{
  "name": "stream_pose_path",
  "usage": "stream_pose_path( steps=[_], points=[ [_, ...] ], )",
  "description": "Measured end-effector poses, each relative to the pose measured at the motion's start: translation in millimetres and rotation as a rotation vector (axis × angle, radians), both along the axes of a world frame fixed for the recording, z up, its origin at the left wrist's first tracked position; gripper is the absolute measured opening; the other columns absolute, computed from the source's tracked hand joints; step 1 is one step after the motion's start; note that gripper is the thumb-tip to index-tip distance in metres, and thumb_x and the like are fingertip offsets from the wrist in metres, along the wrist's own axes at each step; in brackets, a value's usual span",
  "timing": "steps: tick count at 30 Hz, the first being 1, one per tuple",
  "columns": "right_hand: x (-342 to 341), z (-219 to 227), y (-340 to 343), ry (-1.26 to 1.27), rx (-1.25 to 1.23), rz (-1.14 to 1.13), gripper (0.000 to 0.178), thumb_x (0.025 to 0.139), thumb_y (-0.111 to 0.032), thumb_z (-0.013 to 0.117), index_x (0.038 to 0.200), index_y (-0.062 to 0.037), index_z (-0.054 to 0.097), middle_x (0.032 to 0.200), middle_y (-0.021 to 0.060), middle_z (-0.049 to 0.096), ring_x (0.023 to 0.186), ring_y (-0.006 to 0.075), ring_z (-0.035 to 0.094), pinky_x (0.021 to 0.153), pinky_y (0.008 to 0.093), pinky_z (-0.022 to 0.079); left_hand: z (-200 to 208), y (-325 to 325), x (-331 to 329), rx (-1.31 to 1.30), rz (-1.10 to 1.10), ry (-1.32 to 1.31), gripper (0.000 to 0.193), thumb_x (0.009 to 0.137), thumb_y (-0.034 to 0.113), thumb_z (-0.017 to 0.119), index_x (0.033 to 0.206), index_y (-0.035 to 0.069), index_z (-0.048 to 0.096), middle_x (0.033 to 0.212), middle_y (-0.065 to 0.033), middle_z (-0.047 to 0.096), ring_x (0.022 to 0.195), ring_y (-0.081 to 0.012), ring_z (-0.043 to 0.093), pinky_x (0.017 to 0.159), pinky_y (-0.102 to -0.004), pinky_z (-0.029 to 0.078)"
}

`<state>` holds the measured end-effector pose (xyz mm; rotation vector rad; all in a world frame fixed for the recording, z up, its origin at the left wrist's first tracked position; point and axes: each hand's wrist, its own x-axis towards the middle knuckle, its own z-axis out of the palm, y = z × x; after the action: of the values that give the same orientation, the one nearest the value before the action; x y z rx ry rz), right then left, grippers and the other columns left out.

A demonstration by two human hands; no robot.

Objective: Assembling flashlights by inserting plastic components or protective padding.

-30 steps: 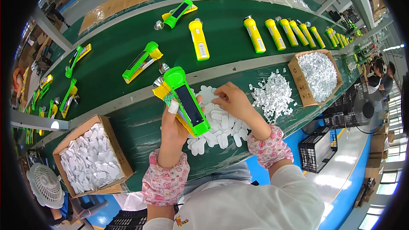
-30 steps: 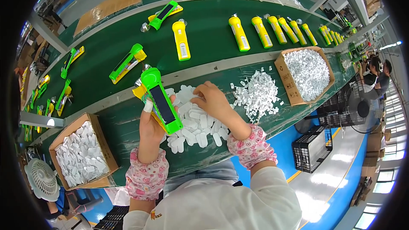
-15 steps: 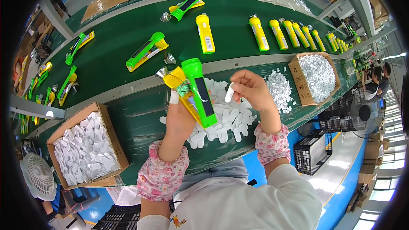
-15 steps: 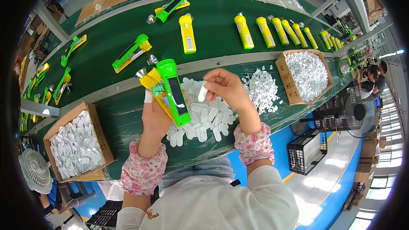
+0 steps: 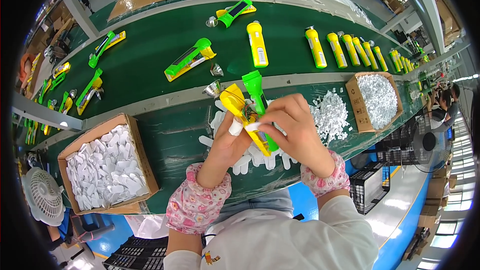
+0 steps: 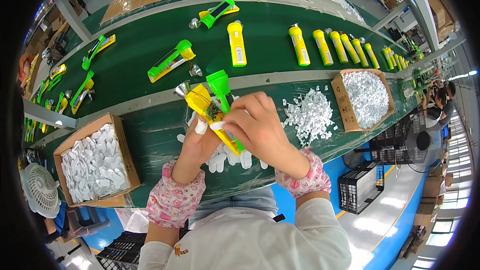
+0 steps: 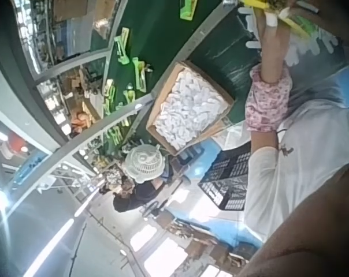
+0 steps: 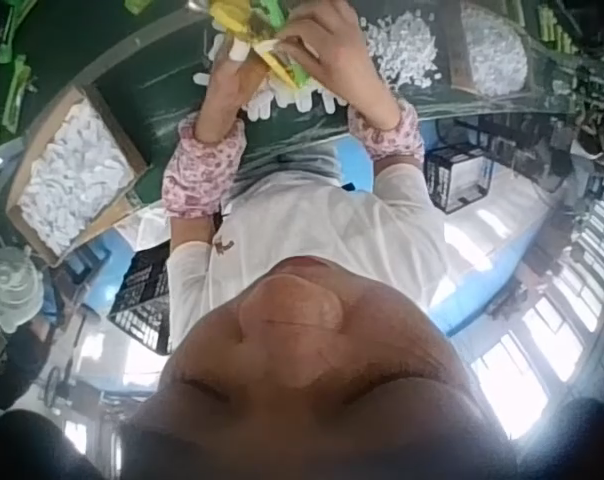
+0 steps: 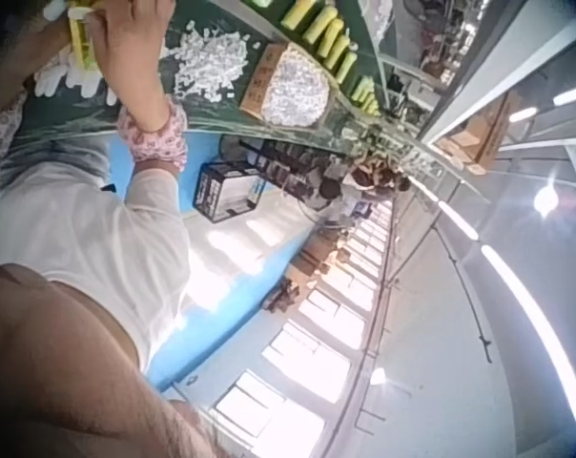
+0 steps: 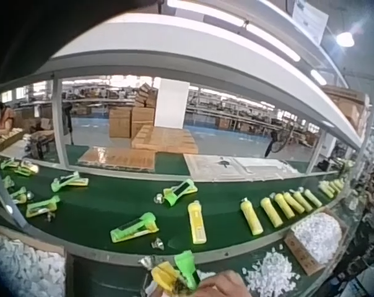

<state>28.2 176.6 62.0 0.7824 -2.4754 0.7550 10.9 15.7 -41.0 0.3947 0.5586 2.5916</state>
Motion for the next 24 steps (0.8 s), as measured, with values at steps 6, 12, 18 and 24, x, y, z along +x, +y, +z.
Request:
stream_pose_path(
  steps=[6,12,18,24],
  points=[
    [9.3,-15.4,-10.6,-0.400,-0.555,-0.046,0.028,0.076,-0.002,0.073,0.101,-0.0060,0.061,0.082,0.0051,0.056,0.081,0.0238,0.056,0.071,0.0376,0.046,1.7,-0.8,-1.9,-0.047,0.042,0.038,0.050,0.098,0.027,0.052,0.140,0.012,0.030,0.131,-0.0071,0.044,0.124,-0.0232,0.046,0.105,-0.0426,0.037],
    [-6.9,-41.7,-12.0,-0.219,-0.465,0.090,0.022,0.086,0.002,0.063,0.107,-0.0038,0.059,0.087,0.0030,0.056,0.073,0.0116,0.047,0.067,0.0241,0.040,-8.9,-2.2,-0.8,-0.052,0.058,-0.006,0.054,0.090,0.014,0.064,0.136,0.012,0.035,0.127,-0.0057,0.047,0.122,-0.0224,0.049,0.105,-0.0409,0.039],
    [-9.8,-46.3,-7.8,-0.301,-0.572,0.218,0.022,0.083,0.002,0.064,0.104,-0.0060,0.061,0.087,0.0035,0.058,0.079,0.0135,0.048,0.071,0.0262,0.036,-12.3,-0.4,-2.7,-0.081,0.167,0.023,0.057,0.083,0.004,0.068,0.132,0.011,0.039,0.122,-0.0056,0.052,0.112,-0.0188,0.054,0.097,-0.0356,0.044],
    [-18.8,-45.6,-6.5,-0.017,-0.247,0.168,0.041,0.079,-0.010,0.073,0.118,-0.0064,0.061,0.102,0.0108,0.053,0.094,0.0211,0.051,0.081,0.0340,0.041,-6.7,-1.2,-2.6,-0.081,0.243,-0.029,0.059,0.085,0.007,0.069,0.134,0.011,0.038,0.121,-0.0048,0.052,0.111,-0.0184,0.055,0.096,-0.0348,0.046]
  ],
)
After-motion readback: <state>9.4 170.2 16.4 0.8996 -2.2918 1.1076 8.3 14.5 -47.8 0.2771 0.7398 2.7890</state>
